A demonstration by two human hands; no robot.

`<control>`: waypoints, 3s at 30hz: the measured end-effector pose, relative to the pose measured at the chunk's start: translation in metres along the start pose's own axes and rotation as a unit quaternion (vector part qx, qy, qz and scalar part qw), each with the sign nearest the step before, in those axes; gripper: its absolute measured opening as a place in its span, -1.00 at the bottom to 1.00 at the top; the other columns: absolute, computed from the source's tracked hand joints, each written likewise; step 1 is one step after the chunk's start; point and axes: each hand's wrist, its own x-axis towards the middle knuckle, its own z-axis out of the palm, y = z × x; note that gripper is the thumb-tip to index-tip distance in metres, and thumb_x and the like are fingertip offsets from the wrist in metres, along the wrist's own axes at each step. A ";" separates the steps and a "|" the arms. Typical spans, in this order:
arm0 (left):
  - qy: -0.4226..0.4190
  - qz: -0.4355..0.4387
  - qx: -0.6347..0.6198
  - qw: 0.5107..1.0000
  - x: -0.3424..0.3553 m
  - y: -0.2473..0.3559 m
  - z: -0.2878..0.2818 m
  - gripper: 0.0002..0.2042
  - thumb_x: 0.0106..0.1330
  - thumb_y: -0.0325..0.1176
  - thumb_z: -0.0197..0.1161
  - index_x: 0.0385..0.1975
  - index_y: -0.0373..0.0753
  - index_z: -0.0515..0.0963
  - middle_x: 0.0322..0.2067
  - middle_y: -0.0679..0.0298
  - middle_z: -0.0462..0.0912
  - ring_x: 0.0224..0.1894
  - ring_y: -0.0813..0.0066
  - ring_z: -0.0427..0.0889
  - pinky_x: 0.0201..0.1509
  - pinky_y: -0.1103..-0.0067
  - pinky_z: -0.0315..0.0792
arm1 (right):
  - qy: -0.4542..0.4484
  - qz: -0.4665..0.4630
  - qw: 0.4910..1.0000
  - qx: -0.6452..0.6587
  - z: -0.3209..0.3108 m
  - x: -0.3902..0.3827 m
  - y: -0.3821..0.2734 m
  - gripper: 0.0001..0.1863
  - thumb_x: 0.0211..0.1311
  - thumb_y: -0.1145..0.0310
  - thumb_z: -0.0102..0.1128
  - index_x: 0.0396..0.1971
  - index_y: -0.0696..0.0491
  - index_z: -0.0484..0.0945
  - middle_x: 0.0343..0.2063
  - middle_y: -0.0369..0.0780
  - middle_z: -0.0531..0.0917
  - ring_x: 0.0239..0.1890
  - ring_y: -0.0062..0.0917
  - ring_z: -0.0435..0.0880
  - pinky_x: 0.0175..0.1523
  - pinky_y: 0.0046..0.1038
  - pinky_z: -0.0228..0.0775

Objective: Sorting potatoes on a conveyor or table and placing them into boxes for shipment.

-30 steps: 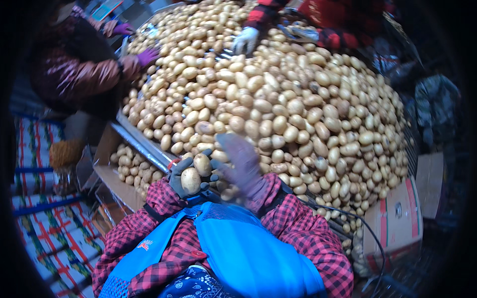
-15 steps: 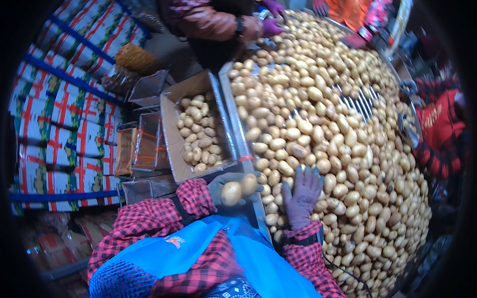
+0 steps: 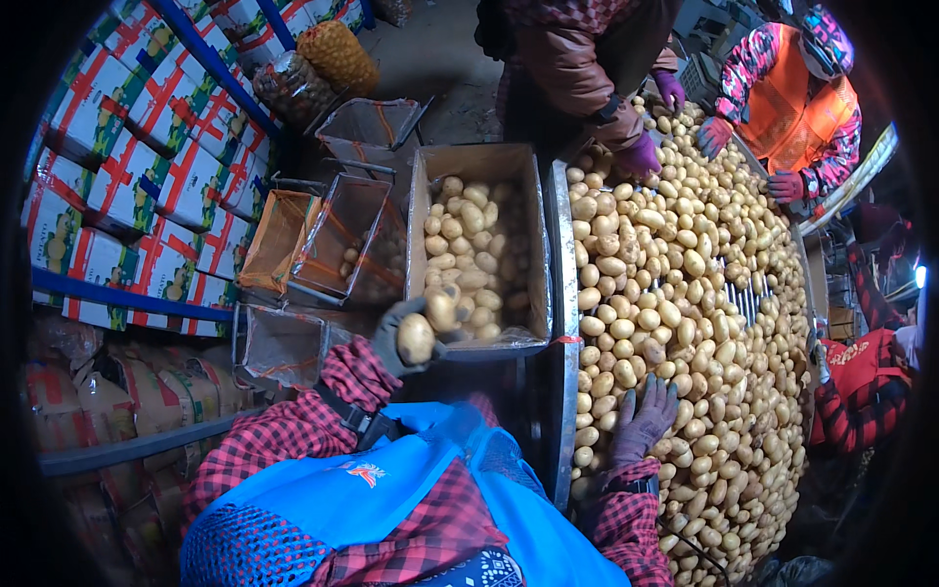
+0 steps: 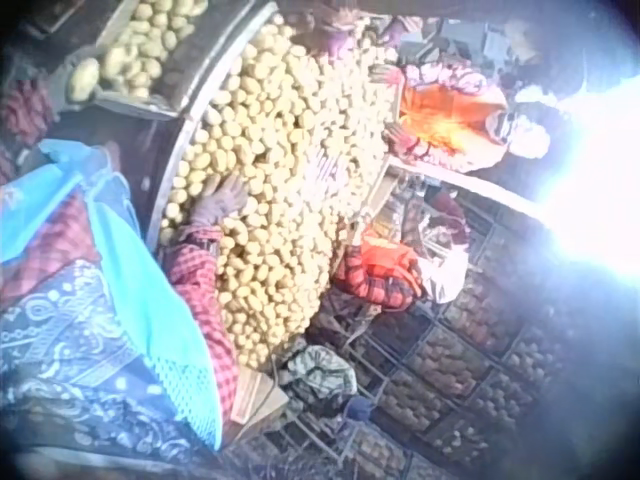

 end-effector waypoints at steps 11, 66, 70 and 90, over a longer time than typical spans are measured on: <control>0.292 0.129 0.054 0.946 -0.009 0.181 -0.069 -0.62 0.42 -0.16 0.12 0.11 -0.25 0.46 0.09 0.04 0.54 0.03 0.16 0.62 -0.16 0.51 0.67 | 0.060 0.000 0.998 -0.003 0.009 0.002 0.003 -0.63 0.32 0.30 0.10 0.06 0.13 0.56 0.06 -0.07 0.58 0.27 -0.08 0.36 0.38 -0.10 0.11; 0.189 0.118 0.157 0.962 -0.001 0.060 0.026 -0.18 0.33 0.37 -0.04 0.34 -0.23 0.26 -0.11 0.02 0.62 -0.17 0.25 0.67 -0.13 0.43 0.64 | 0.115 0.023 0.993 0.030 0.022 0.006 0.010 -0.65 0.19 0.24 0.25 -0.06 0.04 0.64 -0.04 -0.15 0.65 0.18 -0.19 0.48 0.32 -0.14 0.19; 0.202 0.036 0.011 0.979 0.004 0.048 0.021 -0.25 0.35 0.32 -0.04 0.35 -0.12 0.19 0.18 -0.03 0.40 0.22 -0.02 0.39 0.33 -0.02 0.27 | 0.133 0.030 0.990 0.024 0.018 0.004 0.017 -0.66 0.18 0.24 0.24 -0.07 0.05 0.64 -0.06 -0.14 0.65 0.14 -0.16 0.50 0.29 -0.14 0.22; -0.126 0.162 0.801 0.563 0.213 -0.117 0.050 -0.56 0.26 -0.18 0.30 0.07 -0.28 0.52 -0.06 0.04 0.60 -0.05 0.13 0.61 0.05 0.38 0.48 | -0.078 0.042 0.993 0.075 -0.030 0.029 -0.012 -0.57 0.15 0.11 0.26 -0.02 0.00 0.57 -0.04 -0.15 0.61 0.10 -0.23 0.48 0.23 -0.09 0.20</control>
